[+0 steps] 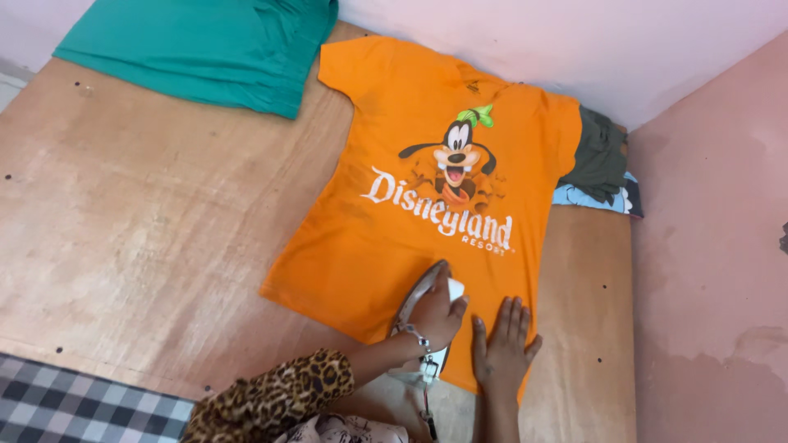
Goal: The person irons a green t-shirt and then an orange Disneyland t-shirt on a wooden table. They smooth the fabric, use the iron on both sides, and fold the orange shirt after ironing.
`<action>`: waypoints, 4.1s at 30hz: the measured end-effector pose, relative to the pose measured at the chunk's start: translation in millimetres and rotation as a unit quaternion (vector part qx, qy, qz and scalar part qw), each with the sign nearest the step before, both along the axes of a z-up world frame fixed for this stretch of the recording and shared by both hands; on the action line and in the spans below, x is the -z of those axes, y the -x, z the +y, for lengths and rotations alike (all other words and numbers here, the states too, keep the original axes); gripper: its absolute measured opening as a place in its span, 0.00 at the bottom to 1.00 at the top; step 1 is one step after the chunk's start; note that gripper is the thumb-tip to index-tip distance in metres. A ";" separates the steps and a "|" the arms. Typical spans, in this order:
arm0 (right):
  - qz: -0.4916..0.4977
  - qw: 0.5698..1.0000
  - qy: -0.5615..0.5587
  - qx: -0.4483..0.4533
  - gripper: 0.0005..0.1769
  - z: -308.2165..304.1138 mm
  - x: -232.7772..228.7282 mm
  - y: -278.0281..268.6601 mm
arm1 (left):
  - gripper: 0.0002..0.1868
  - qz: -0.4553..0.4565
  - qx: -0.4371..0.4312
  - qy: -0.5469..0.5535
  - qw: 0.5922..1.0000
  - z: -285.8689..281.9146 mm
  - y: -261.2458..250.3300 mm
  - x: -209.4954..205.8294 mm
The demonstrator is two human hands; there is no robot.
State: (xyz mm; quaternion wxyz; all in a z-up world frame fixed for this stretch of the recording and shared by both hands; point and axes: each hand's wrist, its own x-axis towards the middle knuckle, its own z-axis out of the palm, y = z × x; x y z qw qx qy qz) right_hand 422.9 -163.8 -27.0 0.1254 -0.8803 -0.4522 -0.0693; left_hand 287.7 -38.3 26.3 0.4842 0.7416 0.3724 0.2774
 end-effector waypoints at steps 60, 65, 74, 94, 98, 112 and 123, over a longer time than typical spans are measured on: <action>0.763 0.639 -0.044 -0.083 0.11 125.4 -114.5 118.3 | 0.29 0.251 -0.203 -0.165 0.932 230.1 130.6 32.5; 0.719 0.676 0.037 -0.156 0.15 146.6 -127.6 112.1 | 0.36 0.312 -0.084 -0.260 0.910 105.1 192.0 28.4; 0.702 0.692 -0.022 -0.164 0.17 220.8 -123.9 132.9 | 0.37 0.370 -0.111 -0.245 0.889 59.3 220.1 36.2; 0.697 0.689 -0.010 -0.199 0.14 221.3 -97.7 164.6 | 0.39 0.397 -0.114 -0.205 0.887 58.9 219.4 33.9; 0.708 0.687 0.008 -0.162 0.13 212.7 -120.9 178.5 | 0.41 0.391 -0.114 -0.184 0.895 60.0 219.4 33.2; 0.732 0.643 -0.014 -0.225 0.12 243.9 -98.1 164.1 | 0.38 0.376 -0.151 -0.225 0.886 52.0 222.8 40.0; 0.731 0.654 0.014 -0.196 0.12 217.6 -127.5 187.8 | 0.39 0.372 -0.175 -0.202 0.889 33.0 233.2 35.4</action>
